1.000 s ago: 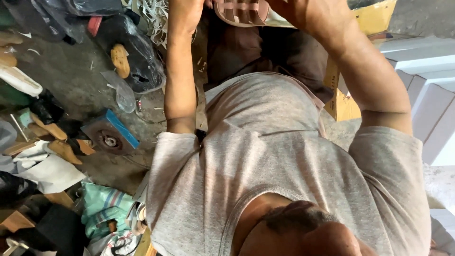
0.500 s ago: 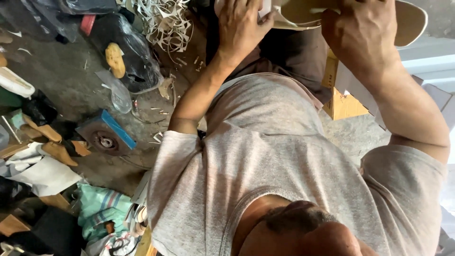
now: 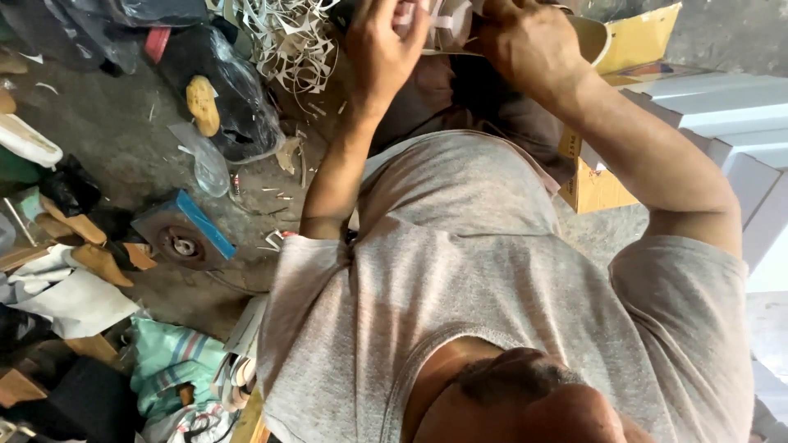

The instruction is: Inspecting a sandal and placing a cardboard insert inside to maintain its shape.

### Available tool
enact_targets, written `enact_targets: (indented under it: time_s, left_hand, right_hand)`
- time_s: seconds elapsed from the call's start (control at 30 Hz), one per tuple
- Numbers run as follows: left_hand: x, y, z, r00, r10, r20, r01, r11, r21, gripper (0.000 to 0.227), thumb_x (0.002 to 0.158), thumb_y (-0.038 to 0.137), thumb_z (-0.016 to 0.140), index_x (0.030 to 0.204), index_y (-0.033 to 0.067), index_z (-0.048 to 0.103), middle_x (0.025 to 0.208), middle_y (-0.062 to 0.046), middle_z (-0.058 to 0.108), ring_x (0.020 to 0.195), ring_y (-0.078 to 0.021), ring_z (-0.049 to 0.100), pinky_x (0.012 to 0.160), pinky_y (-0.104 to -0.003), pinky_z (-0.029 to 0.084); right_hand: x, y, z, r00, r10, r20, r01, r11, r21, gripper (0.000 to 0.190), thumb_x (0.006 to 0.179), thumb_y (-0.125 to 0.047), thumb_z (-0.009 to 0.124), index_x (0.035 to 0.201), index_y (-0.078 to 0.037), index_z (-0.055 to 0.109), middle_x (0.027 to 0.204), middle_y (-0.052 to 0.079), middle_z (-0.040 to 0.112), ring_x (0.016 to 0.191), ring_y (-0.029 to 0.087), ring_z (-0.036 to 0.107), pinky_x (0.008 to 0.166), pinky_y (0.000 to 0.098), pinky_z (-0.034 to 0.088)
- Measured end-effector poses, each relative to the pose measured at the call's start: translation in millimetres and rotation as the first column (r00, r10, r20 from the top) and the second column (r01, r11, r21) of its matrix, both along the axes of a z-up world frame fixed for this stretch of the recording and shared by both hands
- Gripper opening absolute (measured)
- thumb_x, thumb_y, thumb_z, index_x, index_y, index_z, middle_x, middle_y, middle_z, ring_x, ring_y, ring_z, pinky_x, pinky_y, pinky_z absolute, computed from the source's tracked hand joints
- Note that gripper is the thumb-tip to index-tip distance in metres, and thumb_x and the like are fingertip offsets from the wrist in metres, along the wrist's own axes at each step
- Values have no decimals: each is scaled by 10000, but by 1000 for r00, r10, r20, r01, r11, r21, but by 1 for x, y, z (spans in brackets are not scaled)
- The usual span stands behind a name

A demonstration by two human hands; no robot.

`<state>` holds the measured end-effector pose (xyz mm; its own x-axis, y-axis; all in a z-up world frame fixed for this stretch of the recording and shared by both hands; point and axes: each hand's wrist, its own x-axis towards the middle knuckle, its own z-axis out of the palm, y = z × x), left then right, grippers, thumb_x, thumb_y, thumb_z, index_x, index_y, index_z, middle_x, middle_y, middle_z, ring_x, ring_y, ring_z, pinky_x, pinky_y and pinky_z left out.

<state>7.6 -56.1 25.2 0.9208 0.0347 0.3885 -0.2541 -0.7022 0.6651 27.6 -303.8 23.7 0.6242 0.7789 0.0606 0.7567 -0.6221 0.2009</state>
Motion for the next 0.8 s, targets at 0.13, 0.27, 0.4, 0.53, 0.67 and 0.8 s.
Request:
enact_targets:
  time_s: [0.13,0.27,0.4,0.53,0.67,0.8]
  left_hand:
    - [4,28,-10,990,129,55,-125,989,-72,158,892,144,665,793,124,544,706,-22,542,669,-199,512,628,-358,435]
    - [-5,48,-29,993,11,-114,-45,952,-304,189,959,239,659,859,99,583,722,-32,563,648,-174,494,610,-337,403]
    - [-11,56,-45,925,-283,-253,57,762,-645,254,1050,323,650,1137,87,684,970,-38,686,833,-133,596,724,-255,474]
    - [-12,56,-42,915,-279,-291,23,758,-652,256,1037,331,650,1116,91,693,980,-32,698,884,-142,631,780,-269,499]
    - [-12,59,-47,898,-285,-334,-37,708,-705,250,1011,316,694,1094,80,690,982,-23,696,874,-122,649,759,-250,555]
    - [-12,62,-50,896,-320,-309,-11,678,-735,249,1023,286,696,1120,57,679,1005,-38,702,839,-123,636,689,-246,559]
  right_hand:
    - [7,19,-21,998,-5,-55,12,993,115,188,1063,-418,702,1001,-240,707,937,-90,621,615,115,680,394,269,479]
    - [2,19,-15,997,-74,-23,75,997,31,259,1077,-511,660,965,-282,706,940,-126,653,667,79,697,390,238,482]
    - [5,15,-15,985,-135,-105,130,990,-51,301,1037,-593,672,982,-299,703,970,-83,662,649,122,713,395,269,506]
    - [10,3,-56,990,-65,-126,54,995,-89,179,991,-381,661,838,-300,707,899,-112,644,608,110,683,425,274,507]
    - [16,9,-61,917,-38,-397,155,951,269,149,966,-290,770,897,-162,803,891,-5,741,712,291,711,528,406,522]
    - [15,13,-56,928,81,-364,81,909,409,47,897,-120,759,863,-110,790,869,3,653,764,244,685,582,376,524]
